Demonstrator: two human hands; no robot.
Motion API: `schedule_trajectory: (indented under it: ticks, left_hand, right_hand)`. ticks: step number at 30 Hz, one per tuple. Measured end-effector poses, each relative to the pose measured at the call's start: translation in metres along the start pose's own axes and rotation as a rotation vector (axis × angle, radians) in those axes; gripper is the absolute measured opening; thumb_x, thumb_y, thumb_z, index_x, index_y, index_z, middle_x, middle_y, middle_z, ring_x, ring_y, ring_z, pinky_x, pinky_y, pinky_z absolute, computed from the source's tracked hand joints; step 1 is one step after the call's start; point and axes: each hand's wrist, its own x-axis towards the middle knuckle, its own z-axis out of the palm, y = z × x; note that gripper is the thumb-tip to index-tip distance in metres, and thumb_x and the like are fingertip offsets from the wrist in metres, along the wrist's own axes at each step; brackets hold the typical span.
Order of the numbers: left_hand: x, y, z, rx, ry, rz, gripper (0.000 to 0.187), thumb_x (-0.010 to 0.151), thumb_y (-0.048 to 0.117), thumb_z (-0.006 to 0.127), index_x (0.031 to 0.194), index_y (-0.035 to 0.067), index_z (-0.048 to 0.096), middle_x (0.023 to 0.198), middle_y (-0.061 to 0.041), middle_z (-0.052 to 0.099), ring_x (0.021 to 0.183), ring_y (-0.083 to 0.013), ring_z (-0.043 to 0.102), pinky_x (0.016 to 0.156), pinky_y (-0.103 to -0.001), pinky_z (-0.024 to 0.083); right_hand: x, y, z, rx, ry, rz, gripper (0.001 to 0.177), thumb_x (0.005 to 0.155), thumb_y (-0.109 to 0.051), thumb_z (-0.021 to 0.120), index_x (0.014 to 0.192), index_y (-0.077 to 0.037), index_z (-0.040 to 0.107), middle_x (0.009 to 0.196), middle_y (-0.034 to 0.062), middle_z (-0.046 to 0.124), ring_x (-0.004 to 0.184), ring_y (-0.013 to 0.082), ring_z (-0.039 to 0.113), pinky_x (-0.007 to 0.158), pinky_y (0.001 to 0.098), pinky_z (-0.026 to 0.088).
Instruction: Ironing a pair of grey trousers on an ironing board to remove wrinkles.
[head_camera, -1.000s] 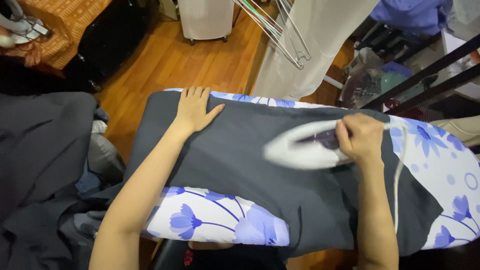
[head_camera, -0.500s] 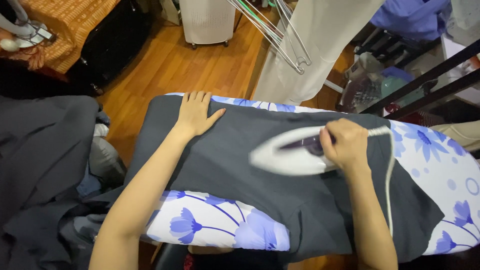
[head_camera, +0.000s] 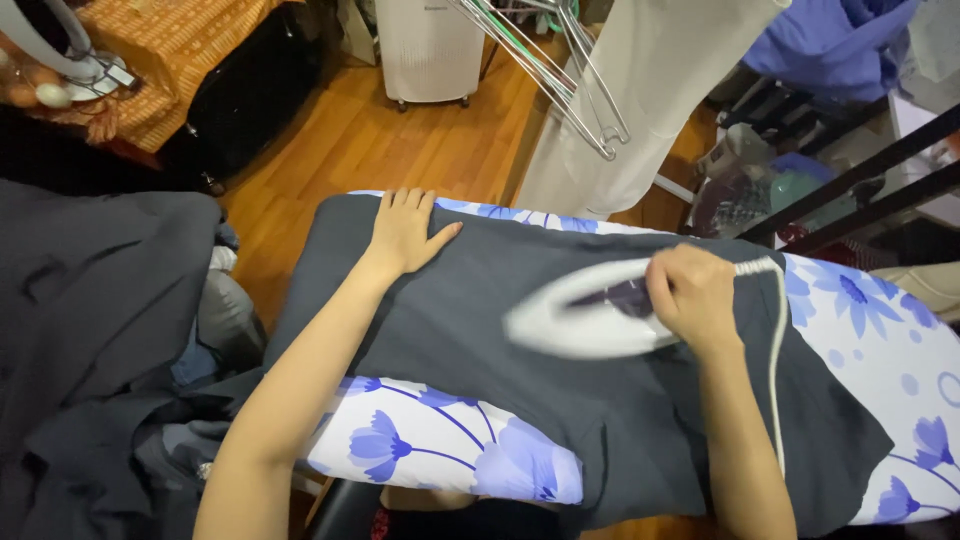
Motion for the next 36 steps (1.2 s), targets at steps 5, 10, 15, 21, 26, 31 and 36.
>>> schedule_trajectory:
  ticks: [5, 10, 15, 21, 26, 31, 36]
  left_hand:
    - [0.002, 0.001, -0.002, -0.016, 0.0, -0.008, 0.078, 0.1, 0.069, 0.034, 0.137, 0.003, 0.054, 0.128, -0.017, 0.061, 0.122, -0.0289, 0.053, 0.112, -0.047, 0.026]
    - [0.002, -0.001, 0.005, -0.02, 0.019, -0.013, 0.079, 0.1, 0.07, 0.034, 0.136, 0.003, 0.055, 0.126, -0.017, 0.061, 0.121, -0.0284, 0.053, 0.111, -0.047, 0.025]
    - [0.003, -0.003, 0.005, -0.038, -0.007, -0.019, 0.076, 0.1, 0.068, 0.034, 0.138, 0.005, 0.053, 0.13, -0.015, 0.059, 0.125, -0.0269, 0.05, 0.114, -0.046, 0.023]
    - [0.003, -0.003, 0.006, -0.066, 0.104, 0.013, 0.074, 0.098, 0.067, 0.033, 0.13, 0.005, 0.058, 0.119, -0.014, 0.063, 0.111, -0.0332, 0.054, 0.107, -0.045, 0.033]
    - [0.002, -0.003, 0.009, -0.065, 0.142, 0.036, 0.072, 0.098, 0.066, 0.035, 0.124, 0.004, 0.059, 0.117, -0.014, 0.063, 0.107, -0.0331, 0.055, 0.104, -0.046, 0.035]
    - [0.002, -0.002, 0.007, -0.06, 0.176, 0.045, 0.07, 0.098, 0.065, 0.039, 0.123, 0.003, 0.06, 0.115, -0.012, 0.065, 0.104, -0.0316, 0.057, 0.103, -0.045, 0.036]
    - [0.002, -0.002, 0.006, -0.051, 0.168, 0.043, 0.07, 0.099, 0.065, 0.037, 0.122, 0.004, 0.06, 0.115, -0.012, 0.065, 0.105, -0.0318, 0.057, 0.104, -0.046, 0.036]
  right_hand:
    - [-0.008, 0.011, -0.001, 0.114, -0.064, -0.067, 0.051, 0.102, -0.036, 0.038, 0.055, -0.018, 0.044, 0.047, 0.002, 0.042, 0.051, 0.0255, 0.053, 0.05, 0.0322, 0.043]
    - [-0.003, 0.01, 0.006, -0.279, 0.009, 0.177, 0.051, 0.109, -0.022, 0.039, 0.058, -0.015, 0.043, 0.048, 0.0048, 0.04, 0.05, 0.0266, 0.051, 0.051, 0.0324, 0.04]
    - [-0.014, 0.023, -0.004, -0.185, -0.052, 0.11, 0.046, 0.103, -0.021, 0.047, 0.057, -0.012, 0.045, 0.052, 0.0115, 0.046, 0.058, 0.0348, 0.058, 0.053, 0.0391, 0.043]
    - [-0.066, 0.062, -0.028, 0.078, -0.092, -0.104, 0.055, 0.105, -0.029, 0.028, 0.069, -0.005, 0.061, 0.069, 0.0112, 0.062, 0.07, 0.0302, 0.066, 0.071, 0.0417, 0.054]
    - [-0.088, 0.097, -0.032, -0.601, -0.157, 0.452, 0.043, 0.107, -0.02, 0.041, 0.071, -0.006, 0.061, 0.069, 0.0153, 0.062, 0.067, 0.0388, 0.061, 0.059, 0.0474, 0.04]
    - [-0.091, 0.11, -0.033, -0.842, -0.243, 0.677, 0.051, 0.11, -0.026, 0.036, 0.081, -0.004, 0.072, 0.075, 0.0209, 0.07, 0.067, 0.0433, 0.067, 0.059, 0.0488, 0.046]
    - [-0.081, 0.089, -0.053, -0.095, -0.063, 0.096, 0.033, 0.093, -0.009, 0.037, 0.062, -0.006, 0.045, 0.057, 0.0087, 0.044, 0.055, 0.0295, 0.047, 0.057, 0.0432, 0.035]
